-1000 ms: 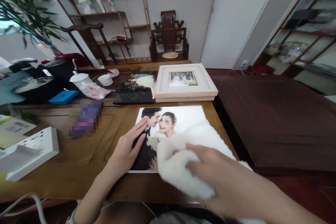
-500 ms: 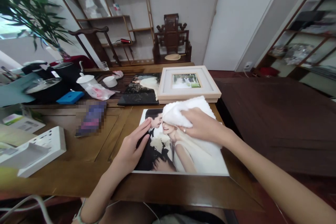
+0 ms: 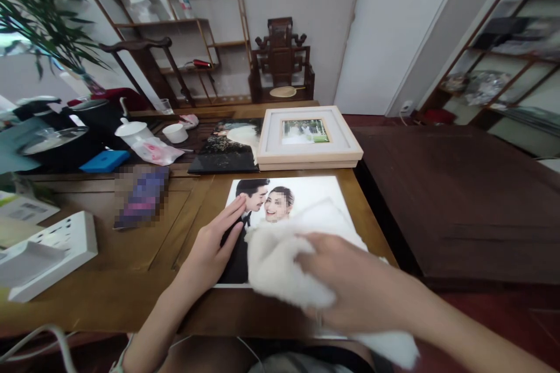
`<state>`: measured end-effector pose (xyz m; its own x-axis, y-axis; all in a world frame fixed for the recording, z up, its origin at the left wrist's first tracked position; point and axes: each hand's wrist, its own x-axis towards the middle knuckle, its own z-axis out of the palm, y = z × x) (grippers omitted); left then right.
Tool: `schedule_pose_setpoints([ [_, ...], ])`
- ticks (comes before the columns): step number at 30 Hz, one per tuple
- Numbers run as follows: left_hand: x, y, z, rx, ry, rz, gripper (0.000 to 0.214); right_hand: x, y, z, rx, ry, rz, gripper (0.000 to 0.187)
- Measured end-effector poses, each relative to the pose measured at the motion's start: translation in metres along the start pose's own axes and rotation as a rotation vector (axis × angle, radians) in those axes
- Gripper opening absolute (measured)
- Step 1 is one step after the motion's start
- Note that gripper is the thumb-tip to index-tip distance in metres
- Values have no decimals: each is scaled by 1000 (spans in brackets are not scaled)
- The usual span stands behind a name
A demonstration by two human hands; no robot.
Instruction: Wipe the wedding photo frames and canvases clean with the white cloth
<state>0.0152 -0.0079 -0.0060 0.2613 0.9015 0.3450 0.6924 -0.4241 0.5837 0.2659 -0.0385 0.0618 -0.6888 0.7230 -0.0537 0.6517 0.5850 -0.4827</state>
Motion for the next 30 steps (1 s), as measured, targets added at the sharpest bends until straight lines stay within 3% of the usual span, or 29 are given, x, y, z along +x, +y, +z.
schedule_pose_setpoints([
  [4, 0, -1, 0, -3, 6, 18, 39, 46, 31, -9, -66, 186, -29, 16],
  [8, -1, -2, 0, 12, 5, 28, 39, 84, 52, -24, 15, 231, -87, 15],
  [11, -1, -2, 0, 18, 10, 35, 39, 94, 57, -28, 20, 254, -76, 17],
  [14, -1, -3, 0, 14, 13, 40, 39, 83, 49, -22, -12, 246, -63, 19],
  [18, 0, -2, -1, 11, 6, 31, 39, 44, 17, -6, -106, 128, 14, 16],
  [21, 0, 0, -1, 14, -3, 13, 40, 9, -13, 3, 10, -2, 3, 25],
  [24, 0, 1, -1, 15, -7, 3, 40, -14, -31, 5, 114, -51, -32, 31],
  [27, 0, 1, -1, 15, -12, -5, 41, -13, -29, 4, 143, -50, -42, 26],
  [30, 0, 0, -2, 10, -10, 11, 41, 7, -11, 2, 41, 27, -3, 19],
])
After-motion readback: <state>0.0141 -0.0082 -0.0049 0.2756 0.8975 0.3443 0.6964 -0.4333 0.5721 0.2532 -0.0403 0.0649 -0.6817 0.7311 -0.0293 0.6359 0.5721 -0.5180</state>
